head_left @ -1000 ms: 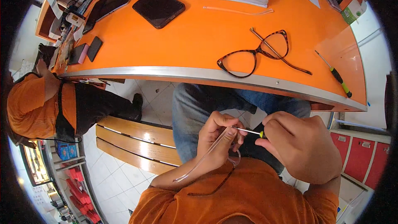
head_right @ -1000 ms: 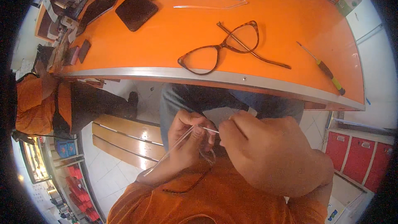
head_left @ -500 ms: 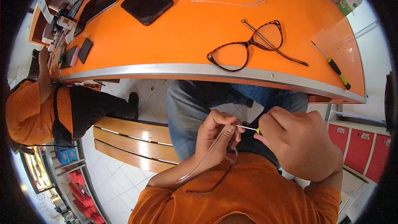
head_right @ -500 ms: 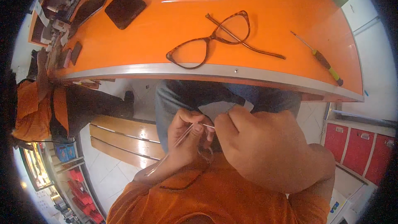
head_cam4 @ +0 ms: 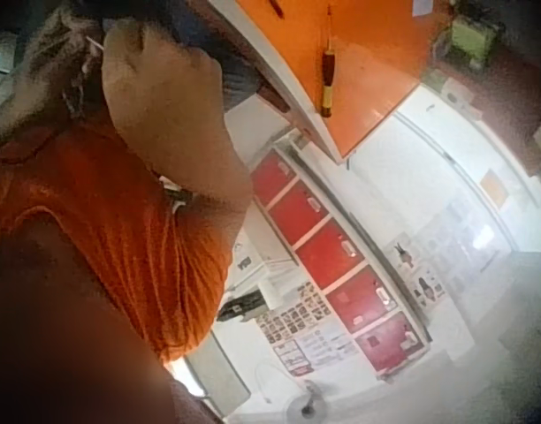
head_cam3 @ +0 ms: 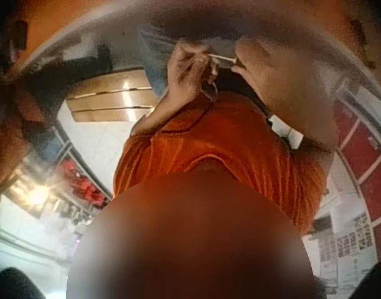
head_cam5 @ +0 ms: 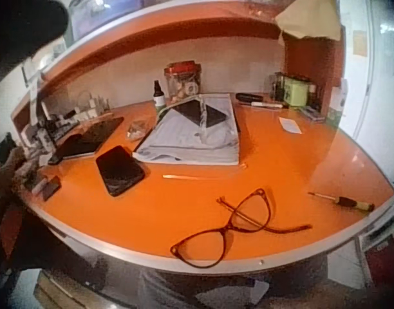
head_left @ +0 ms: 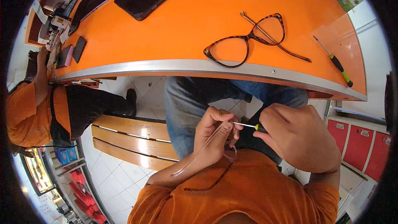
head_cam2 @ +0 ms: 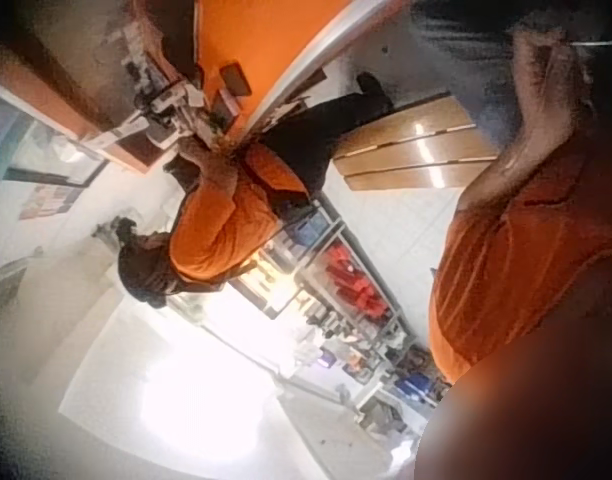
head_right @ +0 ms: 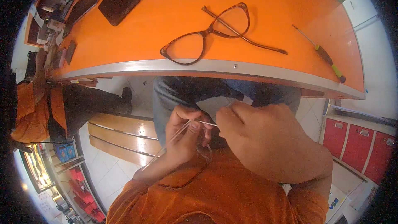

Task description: The person uses a small screwdriver to tighten a screw on the hinge of a pair of eyeglasses while sitting at an orange counter.

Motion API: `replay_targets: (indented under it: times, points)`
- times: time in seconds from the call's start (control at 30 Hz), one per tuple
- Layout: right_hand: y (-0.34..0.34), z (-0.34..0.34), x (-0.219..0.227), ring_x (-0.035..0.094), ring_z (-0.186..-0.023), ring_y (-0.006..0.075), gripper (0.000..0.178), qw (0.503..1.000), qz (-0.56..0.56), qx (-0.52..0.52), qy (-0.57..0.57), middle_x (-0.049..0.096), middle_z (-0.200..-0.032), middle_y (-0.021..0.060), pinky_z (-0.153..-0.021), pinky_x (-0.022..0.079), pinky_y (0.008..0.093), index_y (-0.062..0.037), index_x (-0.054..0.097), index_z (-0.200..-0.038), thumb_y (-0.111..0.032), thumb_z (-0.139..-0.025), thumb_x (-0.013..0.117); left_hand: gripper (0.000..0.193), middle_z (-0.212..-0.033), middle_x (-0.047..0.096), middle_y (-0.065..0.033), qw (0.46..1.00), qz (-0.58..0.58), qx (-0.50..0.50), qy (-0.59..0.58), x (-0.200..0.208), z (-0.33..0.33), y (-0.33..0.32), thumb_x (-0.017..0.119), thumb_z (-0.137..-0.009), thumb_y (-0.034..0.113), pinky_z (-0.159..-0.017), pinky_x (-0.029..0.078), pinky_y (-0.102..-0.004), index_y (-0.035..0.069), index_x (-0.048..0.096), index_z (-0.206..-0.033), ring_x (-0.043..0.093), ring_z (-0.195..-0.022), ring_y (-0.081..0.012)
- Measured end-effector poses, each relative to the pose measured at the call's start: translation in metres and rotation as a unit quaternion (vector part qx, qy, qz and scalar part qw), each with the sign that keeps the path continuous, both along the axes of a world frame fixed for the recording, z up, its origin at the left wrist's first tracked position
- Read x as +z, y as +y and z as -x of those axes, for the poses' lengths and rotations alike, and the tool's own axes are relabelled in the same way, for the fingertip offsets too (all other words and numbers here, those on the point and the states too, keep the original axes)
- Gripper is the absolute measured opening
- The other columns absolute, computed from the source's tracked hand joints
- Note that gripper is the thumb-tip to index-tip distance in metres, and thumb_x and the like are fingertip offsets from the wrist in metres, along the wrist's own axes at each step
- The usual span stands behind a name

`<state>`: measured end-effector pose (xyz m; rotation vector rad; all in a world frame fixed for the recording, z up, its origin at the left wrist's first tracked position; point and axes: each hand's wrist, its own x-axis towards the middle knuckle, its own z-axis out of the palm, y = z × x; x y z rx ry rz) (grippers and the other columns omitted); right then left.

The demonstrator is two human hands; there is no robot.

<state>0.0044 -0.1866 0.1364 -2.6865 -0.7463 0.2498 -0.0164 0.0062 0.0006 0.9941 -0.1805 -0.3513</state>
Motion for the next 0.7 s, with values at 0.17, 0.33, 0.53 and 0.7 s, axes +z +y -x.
replay_targets:
  times: [0.17,0.33,0.53,0.7]
  points:
    - [-0.0053,-0.0029,0.0021,0.06,-0.057,0.0276,0.025,1.0,-0.005,0.022,-0.019,0.054,-0.071,0.0099,-0.047,0.048,0.0389,-0.0048,0.052,-0.077,-0.026,-0.084,0.064,0.011,-0.097,0.06,-0.0116,1.0,0.002,-0.011,-0.021,-0.0022,-0.0004,-0.0024,0.048,-0.1,0.011,-0.054,0.046,-0.0206,0.006,0.045,-0.11,0.057,-0.074,-0.0101]
    - [-0.0088,-0.0003,0.0022,0.059,-0.054,0.0266,0.028,0.999,0.026,0.039,0.019,0.055,-0.072,0.011,-0.045,0.048,0.0369,-0.0039,0.051,-0.079,-0.028,-0.085,0.064,0.012,-0.097,0.06,-0.0115,1.0,0.013,-0.004,-0.015,-0.0008,0.0015,-0.0037,0.048,-0.1,0.011,-0.055,0.047,-0.0206,0.006,0.045,-0.11,0.057,-0.075,-0.0097]
    - [-0.0004,0.0036,0.0019,0.059,-0.053,0.0223,0.028,0.997,0.054,0.023,-0.052,0.054,-0.072,0.0089,-0.043,0.047,0.0337,-0.0037,0.053,-0.076,-0.028,-0.086,0.062,0.012,-0.096,0.061,-0.0118,1.0,-0.015,-0.002,-0.01,-0.0031,0.002,-0.0025,0.048,-0.1,0.01,-0.054,0.047,-0.0204,0.005,0.046,-0.111,0.057,-0.075,-0.0094]
    - [-0.0077,0.0051,0.0038,0.06,-0.053,0.0213,0.024,0.994,0.082,0.075,0.003,0.052,-0.071,0.0072,-0.042,0.048,0.0337,-0.0047,0.053,-0.078,-0.026,-0.085,0.062,0.012,-0.096,0.061,-0.0115,1.0,-0.024,-0.008,-0.015,-0.0031,0.0045,-0.0044,0.047,-0.1,0.01,-0.054,0.047,-0.0205,0.005,0.046,-0.111,0.057,-0.075,-0.0094]
